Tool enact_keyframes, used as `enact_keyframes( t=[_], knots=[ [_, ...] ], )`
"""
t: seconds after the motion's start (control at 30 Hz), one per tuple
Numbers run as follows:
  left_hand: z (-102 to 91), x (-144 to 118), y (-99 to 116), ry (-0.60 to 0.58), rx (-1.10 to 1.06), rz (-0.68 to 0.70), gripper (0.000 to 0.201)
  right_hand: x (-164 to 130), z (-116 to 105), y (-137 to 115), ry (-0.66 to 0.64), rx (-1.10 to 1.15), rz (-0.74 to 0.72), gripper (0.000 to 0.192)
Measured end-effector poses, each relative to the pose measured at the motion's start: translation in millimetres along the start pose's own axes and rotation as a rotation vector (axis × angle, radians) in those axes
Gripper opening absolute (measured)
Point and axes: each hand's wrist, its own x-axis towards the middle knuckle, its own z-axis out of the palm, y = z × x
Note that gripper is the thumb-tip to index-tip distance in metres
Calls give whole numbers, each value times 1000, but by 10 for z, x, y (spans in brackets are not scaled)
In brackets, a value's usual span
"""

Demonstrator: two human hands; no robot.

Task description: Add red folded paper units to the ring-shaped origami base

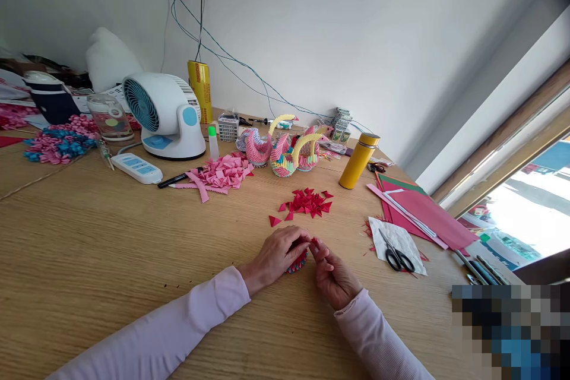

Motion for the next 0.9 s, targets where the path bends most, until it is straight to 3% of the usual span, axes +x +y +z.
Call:
enact_keyframes(
  t=[0.57,0.9],
  knots=[
    [-17,-9,3,-15,-35,-24,11,35,-85,19,-28,-34,-9,15],
    [-21,-13,-6,-2,-21,-3,12,-39,10,59,47,36,-22,21]
  ],
)
